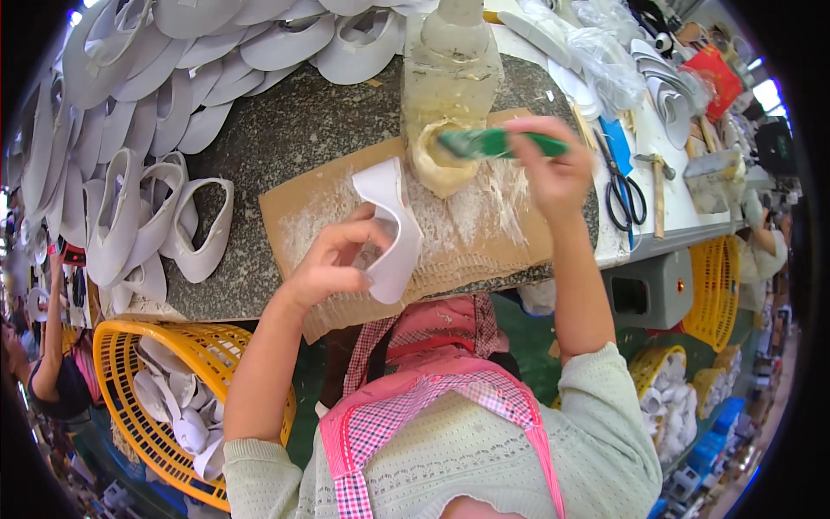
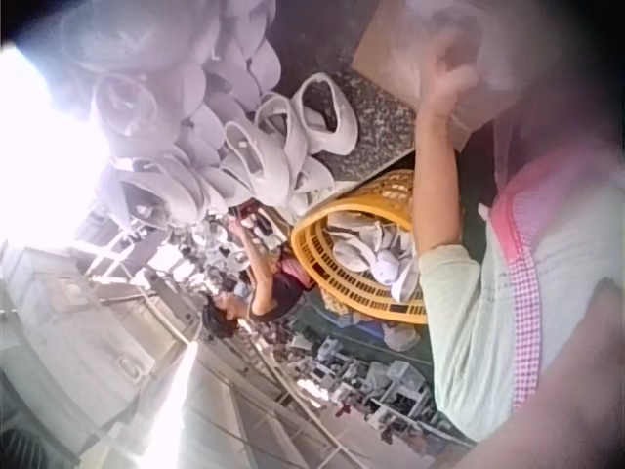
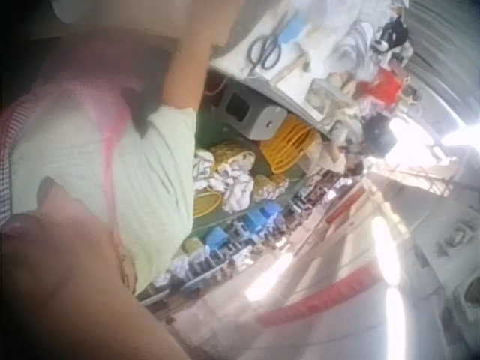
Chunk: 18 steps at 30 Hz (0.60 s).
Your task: The person applies adhesive to shoe uppers using a spreader tool, taking the pieces from a basket and stacking the glued pieces on the table.
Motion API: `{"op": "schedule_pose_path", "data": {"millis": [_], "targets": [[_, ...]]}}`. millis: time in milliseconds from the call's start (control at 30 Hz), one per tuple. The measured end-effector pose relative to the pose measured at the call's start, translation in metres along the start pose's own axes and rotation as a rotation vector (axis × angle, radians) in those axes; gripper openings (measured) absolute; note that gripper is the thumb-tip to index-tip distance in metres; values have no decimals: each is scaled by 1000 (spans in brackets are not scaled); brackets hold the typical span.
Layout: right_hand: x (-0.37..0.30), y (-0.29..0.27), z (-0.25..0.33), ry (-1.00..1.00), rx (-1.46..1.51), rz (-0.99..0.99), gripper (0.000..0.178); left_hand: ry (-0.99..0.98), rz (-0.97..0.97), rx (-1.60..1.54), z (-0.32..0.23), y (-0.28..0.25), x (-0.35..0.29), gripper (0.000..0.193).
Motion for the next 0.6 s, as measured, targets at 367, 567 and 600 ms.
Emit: {"op": "schedule_pose_path", "data": {"millis": [367, 567, 600], "targets": [[-43, -31, -5, 161, 409, -120, 11, 426, -963, 89, -58, -10, -54, 16], [-50, 1, 13, 95, 474, -145, 11, 464, -1111, 279, -73, -19, -64, 16], [-50, 6, 15, 59, 457, -124, 11, 496, -1131, 330, -77, -18, -67, 15]]}}
Point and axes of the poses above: each hand's wrist, its own x-axis towards the middle knuckle, its own y-axis out of the palm, z = x × y, the point moved 2 cm from there along x, towards the middle knuckle, and after that the axes turned 11 degrees about -y, right-handed, at the moved point
